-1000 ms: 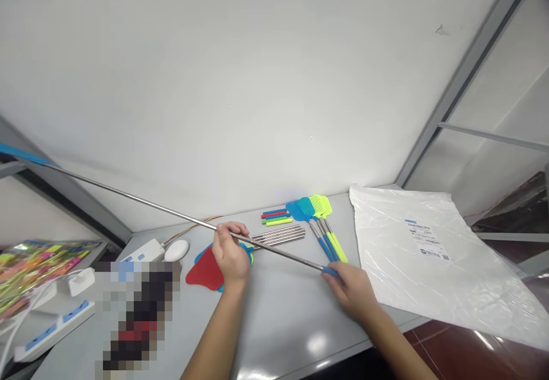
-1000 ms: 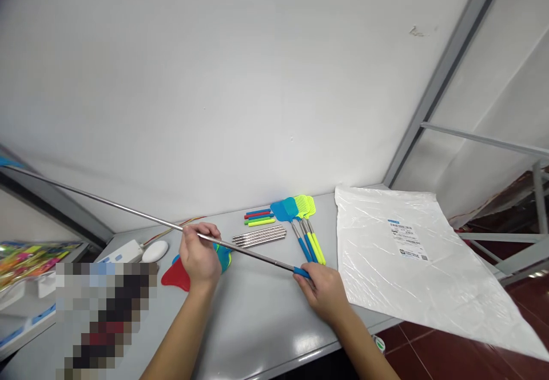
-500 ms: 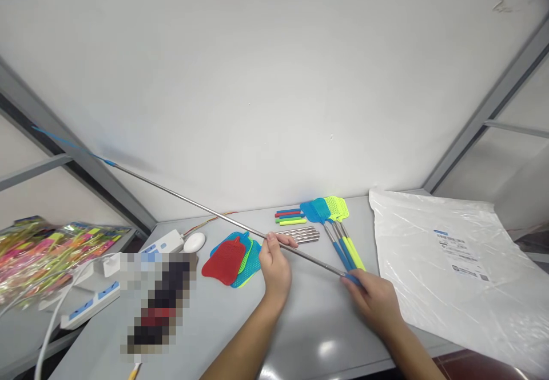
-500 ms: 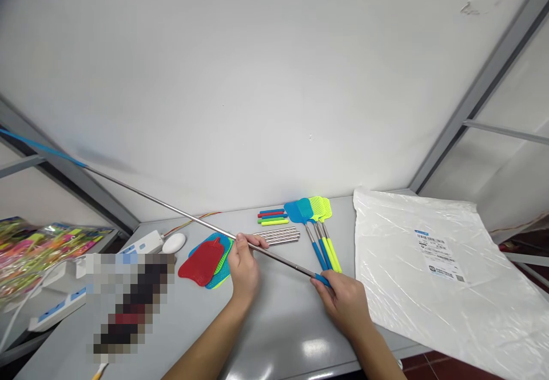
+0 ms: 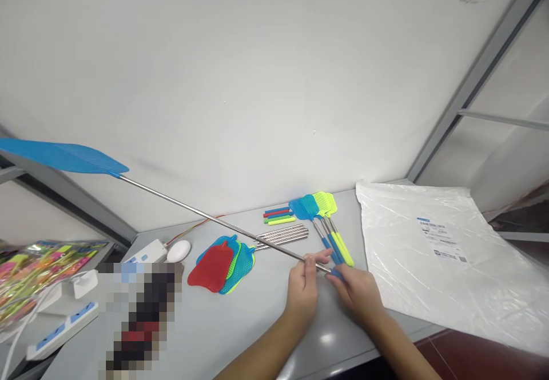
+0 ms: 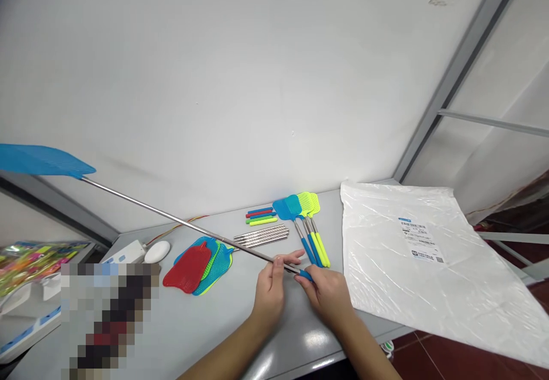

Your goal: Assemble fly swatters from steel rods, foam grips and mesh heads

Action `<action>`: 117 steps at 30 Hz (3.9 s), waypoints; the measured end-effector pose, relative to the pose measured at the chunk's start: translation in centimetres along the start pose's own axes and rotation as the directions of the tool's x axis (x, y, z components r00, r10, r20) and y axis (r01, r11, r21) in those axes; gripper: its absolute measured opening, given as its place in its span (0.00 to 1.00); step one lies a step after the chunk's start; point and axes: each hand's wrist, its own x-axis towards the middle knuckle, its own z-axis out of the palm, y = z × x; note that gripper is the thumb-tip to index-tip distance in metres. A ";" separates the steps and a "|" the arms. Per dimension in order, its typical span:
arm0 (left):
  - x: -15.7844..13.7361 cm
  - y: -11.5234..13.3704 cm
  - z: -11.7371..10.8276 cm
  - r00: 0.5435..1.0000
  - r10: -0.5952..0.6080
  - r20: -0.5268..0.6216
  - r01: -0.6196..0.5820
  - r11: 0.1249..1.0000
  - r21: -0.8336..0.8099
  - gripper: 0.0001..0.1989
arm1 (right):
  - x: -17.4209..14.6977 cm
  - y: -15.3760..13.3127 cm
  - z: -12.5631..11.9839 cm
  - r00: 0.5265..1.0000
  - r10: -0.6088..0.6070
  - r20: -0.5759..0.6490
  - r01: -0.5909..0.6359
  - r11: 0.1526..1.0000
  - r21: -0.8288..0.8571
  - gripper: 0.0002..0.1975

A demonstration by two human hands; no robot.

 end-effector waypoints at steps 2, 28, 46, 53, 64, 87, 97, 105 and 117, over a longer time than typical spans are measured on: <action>0.2 0.1 -0.3 0.999 0.013 0.029 -0.014 1.000 0.010 0.21 | 0.0 0.1 0.0 1.000 0.003 -0.004 -0.003 1.000 -0.006 0.18; 6.6 3.5 -10.5 0.636 0.197 -0.746 -0.488 0.852 -0.191 0.21 | -0.3 0.3 -0.3 0.994 -0.017 0.105 0.012 0.999 0.047 0.14; 6.1 6.8 -16.0 0.714 -0.090 -0.694 -0.468 0.676 -0.569 0.29 | -0.6 0.6 -0.1 0.991 -0.091 0.098 0.096 0.994 -0.051 0.14; 5.9 6.3 -10.9 0.766 -0.097 -0.636 -0.395 0.709 -0.584 0.27 | -0.2 -0.3 0.4 0.987 -0.116 0.111 0.124 0.990 -0.063 0.18; 5.0 3.0 -5.3 0.877 -0.028 -0.480 -0.291 0.764 -0.575 0.22 | -0.3 0.2 0.7 0.999 -0.022 0.039 0.025 0.995 -0.101 0.20; 6.6 5.1 -14.4 0.659 0.000 -0.752 -0.447 0.805 -0.391 0.15 | -0.3 0.0 0.4 0.995 -0.018 0.101 0.022 0.999 -0.032 0.17; 6.5 5.9 -15.1 0.708 -0.064 -0.704 -0.320 0.859 -0.399 0.17 | 0.0 -0.1 0.2 0.979 0.019 0.202 -0.013 1.000 -0.028 0.17; 6.6 5.0 -15.0 0.673 -0.047 -0.738 -0.296 0.897 -0.327 0.18 | -0.2 0.3 0.4 0.994 -0.006 0.110 0.013 0.998 -0.061 0.18; 5.6 4.6 -9.1 0.822 0.060 -0.566 -0.332 0.859 -0.390 0.19 | 2.8 -1.0 0.6 0.996 -0.058 0.071 0.064 0.995 -0.075 0.20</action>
